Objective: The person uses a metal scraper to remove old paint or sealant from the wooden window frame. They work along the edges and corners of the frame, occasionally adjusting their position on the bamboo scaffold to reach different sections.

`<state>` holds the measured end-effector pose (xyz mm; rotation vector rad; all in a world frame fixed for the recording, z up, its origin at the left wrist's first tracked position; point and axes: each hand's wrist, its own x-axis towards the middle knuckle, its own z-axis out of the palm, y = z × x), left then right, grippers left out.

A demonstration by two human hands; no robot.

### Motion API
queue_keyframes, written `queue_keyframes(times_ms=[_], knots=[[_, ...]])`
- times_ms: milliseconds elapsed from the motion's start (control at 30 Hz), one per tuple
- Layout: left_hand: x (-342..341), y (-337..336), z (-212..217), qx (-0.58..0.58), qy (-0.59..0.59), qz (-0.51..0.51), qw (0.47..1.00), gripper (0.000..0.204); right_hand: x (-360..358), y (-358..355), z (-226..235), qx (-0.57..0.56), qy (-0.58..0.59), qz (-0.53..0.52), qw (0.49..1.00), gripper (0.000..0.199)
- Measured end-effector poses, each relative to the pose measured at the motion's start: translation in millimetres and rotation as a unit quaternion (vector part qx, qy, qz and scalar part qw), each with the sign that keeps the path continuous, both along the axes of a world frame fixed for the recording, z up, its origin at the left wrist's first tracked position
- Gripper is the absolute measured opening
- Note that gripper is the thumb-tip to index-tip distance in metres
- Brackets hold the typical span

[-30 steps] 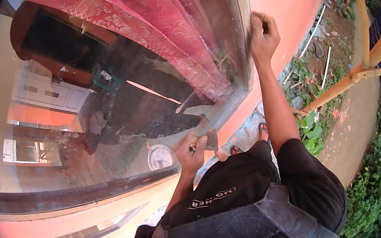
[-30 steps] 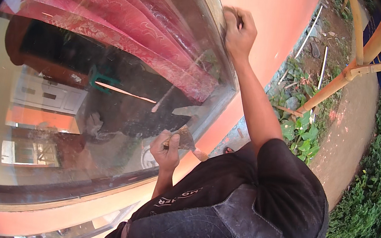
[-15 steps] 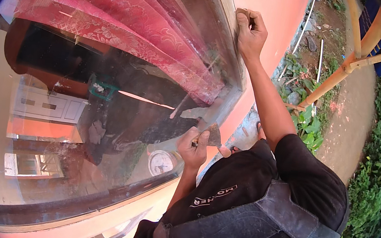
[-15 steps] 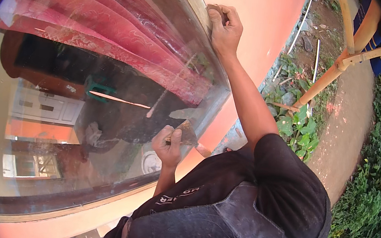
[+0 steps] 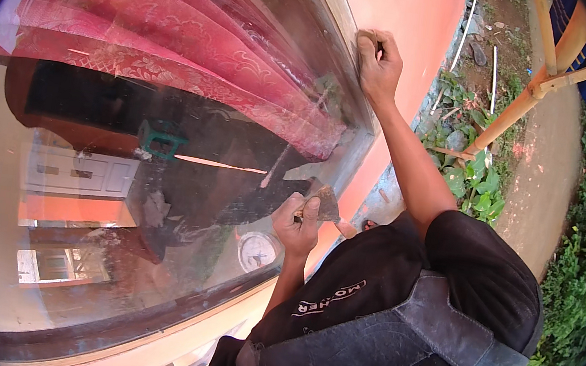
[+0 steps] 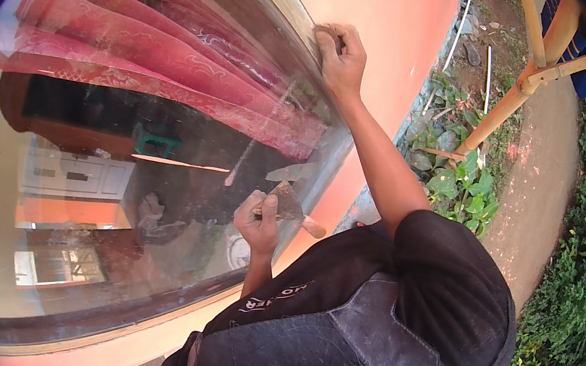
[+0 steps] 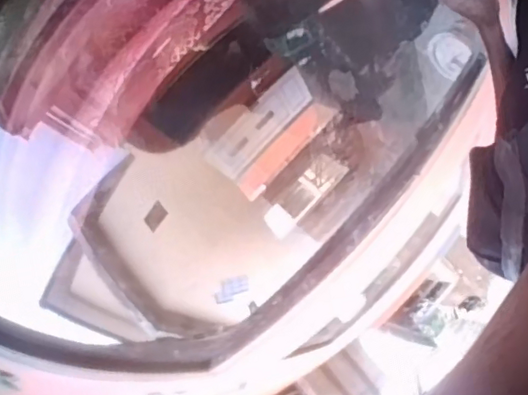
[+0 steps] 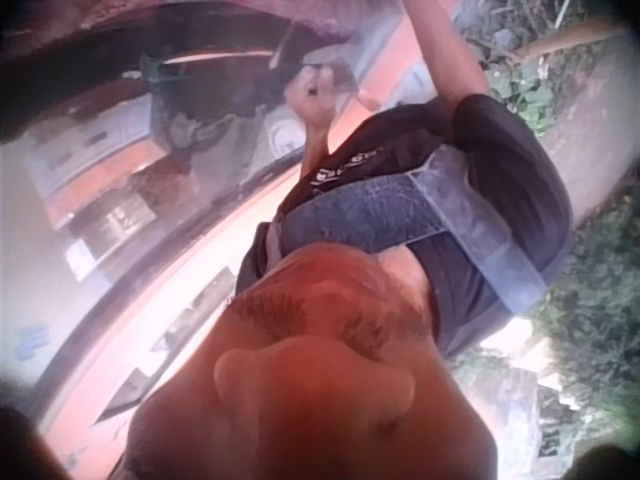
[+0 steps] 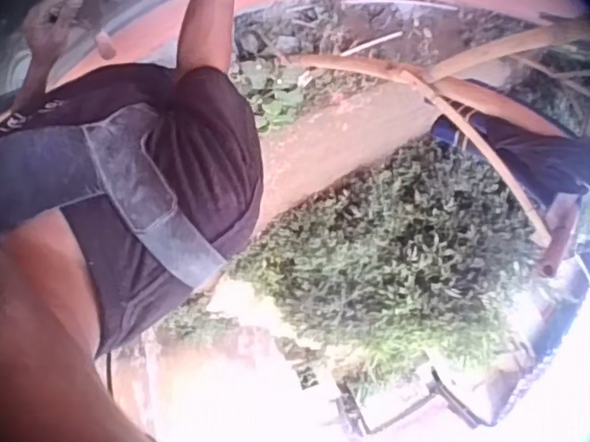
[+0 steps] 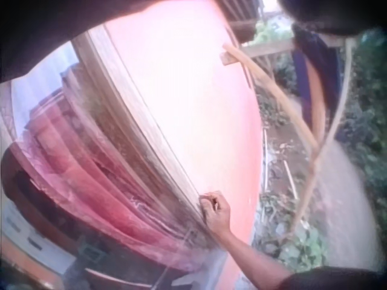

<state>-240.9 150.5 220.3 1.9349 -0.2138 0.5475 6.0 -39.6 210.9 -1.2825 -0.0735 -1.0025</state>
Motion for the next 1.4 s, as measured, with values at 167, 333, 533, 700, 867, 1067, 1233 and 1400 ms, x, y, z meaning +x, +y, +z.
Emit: queue_keyframes(times_ms=[167, 333, 533, 700, 867, 1067, 1233, 1400], knots=[[5.7, 2.6, 2.5, 0.007, -0.008, -0.005, 1.0, 0.036, -26.1, 5.3, -143.8, 0.062, 0.176, 0.026, 0.982, 0.016], [8.4, -0.1, -3.5, -0.008, -0.01, 0.005, 1.0, 0.036, -11.7, 0.9, -46.9, 0.022, 0.098, 0.011, 0.995, 0.016], [34.5, -16.4, -4.8, -0.013, 0.002, 0.018, 1.0, 0.034, -48.6, -18.9, 14.5, -0.056, 0.072, 0.097, 0.991, 0.017], [67.3, -46.9, -7.6, -0.034, 0.043, 0.064, 0.996, 0.037, -119.5, -36.1, -56.0, -0.061, 0.168, 0.285, 0.942, 0.027], [106.9, -86.9, -19.1, -0.1, 0.056, 0.073, 0.991, 0.036, -126.2, -54.9, -66.7, -0.346, 0.028, 0.192, 0.918, 0.07], [139.1, -121.0, -38.9, -0.126, 0.051, 0.096, 0.986, 0.038, -79.3, -69.2, -82.4, -0.427, 0.006, 0.176, 0.887, 0.073], [149.4, -141.2, -64.2, -0.201, 0.076, 0.108, 0.971, 0.033, -59.5, -77.9, -108.8, -0.417, -0.011, 0.186, 0.889, 0.066], [154.5, -156.2, -86.5, -0.236, 0.08, 0.128, 0.96, 0.025, -48.8, -86.0, -121.2, -0.399, -0.031, 0.205, 0.893, 0.063]])
